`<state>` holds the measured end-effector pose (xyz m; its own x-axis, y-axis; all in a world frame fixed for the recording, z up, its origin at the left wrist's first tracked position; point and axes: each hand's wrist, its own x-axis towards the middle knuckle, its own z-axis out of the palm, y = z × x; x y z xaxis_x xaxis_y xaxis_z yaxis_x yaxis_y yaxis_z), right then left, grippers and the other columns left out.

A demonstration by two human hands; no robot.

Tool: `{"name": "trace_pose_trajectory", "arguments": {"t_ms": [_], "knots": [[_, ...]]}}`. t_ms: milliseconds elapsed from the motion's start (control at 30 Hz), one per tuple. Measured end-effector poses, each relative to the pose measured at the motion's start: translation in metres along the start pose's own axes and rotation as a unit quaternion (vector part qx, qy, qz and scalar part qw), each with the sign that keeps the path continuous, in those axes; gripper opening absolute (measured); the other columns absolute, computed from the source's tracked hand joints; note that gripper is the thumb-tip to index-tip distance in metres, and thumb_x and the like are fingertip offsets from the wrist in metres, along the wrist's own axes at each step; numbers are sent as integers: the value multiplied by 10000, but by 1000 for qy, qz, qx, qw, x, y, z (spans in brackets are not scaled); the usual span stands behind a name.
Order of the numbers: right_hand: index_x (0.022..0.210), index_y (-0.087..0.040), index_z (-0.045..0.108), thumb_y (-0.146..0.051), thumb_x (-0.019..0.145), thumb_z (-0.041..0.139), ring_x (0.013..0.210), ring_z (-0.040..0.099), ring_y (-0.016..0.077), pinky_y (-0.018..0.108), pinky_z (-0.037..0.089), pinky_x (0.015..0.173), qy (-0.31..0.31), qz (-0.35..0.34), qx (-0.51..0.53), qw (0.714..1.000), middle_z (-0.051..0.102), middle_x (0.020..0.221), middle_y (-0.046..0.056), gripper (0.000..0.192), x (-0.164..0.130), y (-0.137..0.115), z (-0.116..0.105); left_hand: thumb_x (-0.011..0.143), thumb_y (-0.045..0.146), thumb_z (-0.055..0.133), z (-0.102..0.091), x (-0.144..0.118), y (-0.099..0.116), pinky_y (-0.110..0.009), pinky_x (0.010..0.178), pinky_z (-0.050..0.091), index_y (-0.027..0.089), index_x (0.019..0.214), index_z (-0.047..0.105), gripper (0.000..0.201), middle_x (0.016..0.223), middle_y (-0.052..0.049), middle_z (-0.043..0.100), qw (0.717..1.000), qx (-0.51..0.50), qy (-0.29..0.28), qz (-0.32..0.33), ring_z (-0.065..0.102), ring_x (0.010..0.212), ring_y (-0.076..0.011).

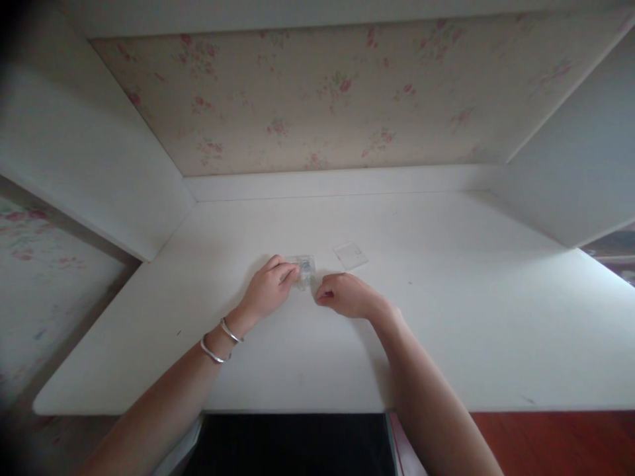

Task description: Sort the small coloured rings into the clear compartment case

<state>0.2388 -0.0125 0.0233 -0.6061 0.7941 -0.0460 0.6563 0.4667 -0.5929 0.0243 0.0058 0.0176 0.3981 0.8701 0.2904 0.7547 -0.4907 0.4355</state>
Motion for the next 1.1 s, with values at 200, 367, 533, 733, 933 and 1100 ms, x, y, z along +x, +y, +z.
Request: {"name": "trace_pose_trajectory", "arguments": {"t_ms": [200, 367, 533, 733, 933, 1100], "knots": [[766, -193, 630, -149, 846, 473, 708, 536, 130, 230, 366, 652, 13, -28, -5, 1000, 615, 784, 15, 181, -2, -3, 0, 912, 312, 458, 1, -1, -24, -276, 780, 483, 193, 971, 648, 232, 933, -43, 601, 997, -54, 38, -40, 577, 816, -150], [815, -187, 619, -215, 889, 465, 666, 511, 112, 216, 355, 612, 129, -5, 30, 991, 577, 758, 10, 173, 4, -6, 3, 893, 326, 491, 8, -2, -27, -292, 782, 504, 189, 1150, 593, 308, 1061, -69, 594, 995, -77, 18, -62, 596, 825, -152], [847, -185, 647, -272, 903, 473, 651, 509, 115, 230, 360, 621, 221, 13, 12, 975, 573, 741, 16, 202, 16, -4, 15, 890, 305, 495, 14, -3, -24, -310, 867, 499, 236, 1222, 559, 345, 1208, -58, 578, 994, -93, 7, -50, 594, 1004, -181], [867, -202, 673, -313, 891, 484, 622, 506, 115, 238, 369, 603, 229, 33, 11, 973, 591, 738, 13, 221, 17, 4, 15, 880, 293, 513, 15, -1, -25, -305, 970, 456, 226, 1221, 573, 352, 1247, -43, 592, 992, -120, 13, -45, 542, 1147, -189], [960, -203, 672, -418, 859, 503, 828, 550, 196, 325, 421, 750, 354, 149, -62, 921, 602, 906, 77, 292, 10, 27, 2, 871, 287, 523, 16, -2, -26, -355, 995, 446, 229, 1220, 583, 358, 1272, -44, 586, 991, -118, 4, -58, 539, 1163, -208], [1231, -250, 567, -603, 745, 575, 1074, 472, 340, 495, 367, 874, 313, 282, -168, 891, 494, 1244, 149, 600, 3, 43, 3, 879, 298, 508, 15, -4, -25, -354, 969, 469, 240, 1223, 583, 356, 1278, -38, 583, 991, -122, -4, -48, 537, 1169, -206]]}}
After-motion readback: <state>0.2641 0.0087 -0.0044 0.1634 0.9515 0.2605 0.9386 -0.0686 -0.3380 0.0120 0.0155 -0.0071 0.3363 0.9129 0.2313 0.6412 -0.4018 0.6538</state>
